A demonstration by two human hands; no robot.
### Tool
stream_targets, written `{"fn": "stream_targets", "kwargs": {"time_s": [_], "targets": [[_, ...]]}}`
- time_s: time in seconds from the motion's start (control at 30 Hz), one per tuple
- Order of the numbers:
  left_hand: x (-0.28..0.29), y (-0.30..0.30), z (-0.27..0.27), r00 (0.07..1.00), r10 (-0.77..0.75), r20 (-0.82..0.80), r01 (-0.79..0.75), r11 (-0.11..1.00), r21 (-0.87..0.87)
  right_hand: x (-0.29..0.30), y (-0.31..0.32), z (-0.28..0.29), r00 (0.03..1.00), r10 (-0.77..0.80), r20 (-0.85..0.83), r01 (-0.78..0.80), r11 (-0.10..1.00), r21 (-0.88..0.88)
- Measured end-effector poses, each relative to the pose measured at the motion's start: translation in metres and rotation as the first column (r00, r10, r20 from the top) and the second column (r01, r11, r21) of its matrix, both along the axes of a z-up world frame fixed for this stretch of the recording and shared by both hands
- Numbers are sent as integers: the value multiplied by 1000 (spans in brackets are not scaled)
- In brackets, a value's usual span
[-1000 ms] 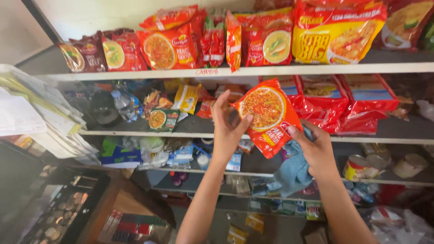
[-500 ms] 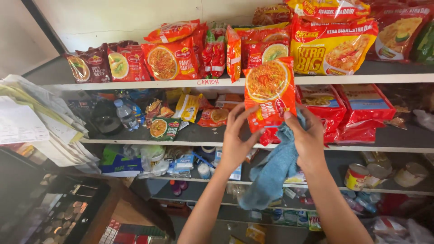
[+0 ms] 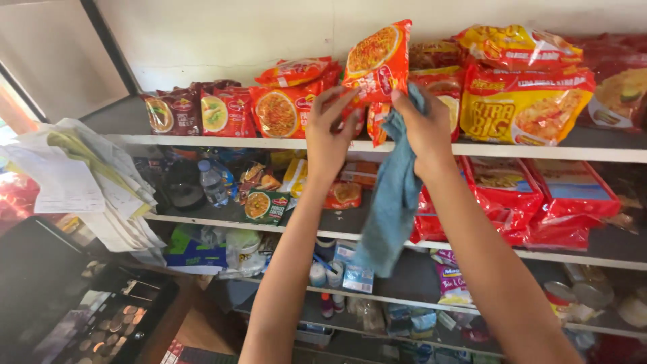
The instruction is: Wiping dust and dirt off individual instant noodle packets using a cloth before organizing them on the shelf.
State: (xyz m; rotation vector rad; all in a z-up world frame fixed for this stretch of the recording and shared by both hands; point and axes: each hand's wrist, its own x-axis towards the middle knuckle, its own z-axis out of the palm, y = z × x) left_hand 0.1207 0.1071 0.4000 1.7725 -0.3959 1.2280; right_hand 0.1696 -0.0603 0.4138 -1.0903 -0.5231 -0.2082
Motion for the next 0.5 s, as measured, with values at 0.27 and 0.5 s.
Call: {"fn": "stream_targets", "kwargs": {"time_s": [0.27,0.5], "targets": [[46,41,5,969,155,193,-186,970,154,22,16,7,887,-128,444,277,916,-291],[34,32,9,855,443,270,-507,824,254,-12,25,-30,439,-219,871,811,513,-280]]}}
